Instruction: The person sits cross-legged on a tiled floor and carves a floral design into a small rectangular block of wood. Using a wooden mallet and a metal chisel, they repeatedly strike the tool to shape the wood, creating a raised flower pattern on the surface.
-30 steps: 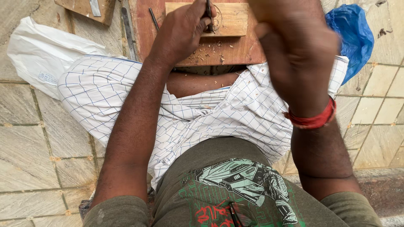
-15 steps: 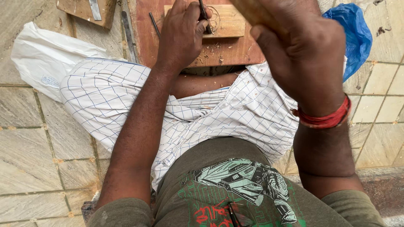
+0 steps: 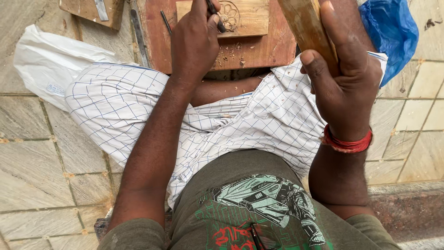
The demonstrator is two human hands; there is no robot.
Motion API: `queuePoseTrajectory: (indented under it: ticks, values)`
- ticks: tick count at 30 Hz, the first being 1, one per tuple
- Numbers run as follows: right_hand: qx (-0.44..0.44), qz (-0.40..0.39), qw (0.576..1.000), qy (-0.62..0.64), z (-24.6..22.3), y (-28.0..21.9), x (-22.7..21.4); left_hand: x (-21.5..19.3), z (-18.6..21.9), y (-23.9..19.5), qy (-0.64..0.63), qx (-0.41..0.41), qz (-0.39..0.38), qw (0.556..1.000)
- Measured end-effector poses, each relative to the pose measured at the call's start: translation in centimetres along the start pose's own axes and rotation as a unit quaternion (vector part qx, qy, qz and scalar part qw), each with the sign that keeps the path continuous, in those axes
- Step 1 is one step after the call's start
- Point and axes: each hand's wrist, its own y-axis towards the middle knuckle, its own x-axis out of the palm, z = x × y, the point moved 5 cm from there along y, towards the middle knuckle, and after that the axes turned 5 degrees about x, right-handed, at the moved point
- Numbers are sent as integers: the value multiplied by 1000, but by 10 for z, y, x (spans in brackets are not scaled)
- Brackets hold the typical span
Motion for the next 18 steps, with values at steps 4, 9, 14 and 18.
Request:
queuePoseTrajectory:
  ticks: [4,9,14,18]
  values:
    - [-52,11,998,-13,0,-4,-2,-4,12,4,86,38,-6,996]
    - [-75,45,996,21,7,-10,2,7,18,-3,121,95,-12,988]
    - [-156,27,972,-171,2,-5,33,8,20,-6,156,116,-4,981]
    - [-152,71,981,-101,4,-8,38,8,15,-17,118,109,-16,987]
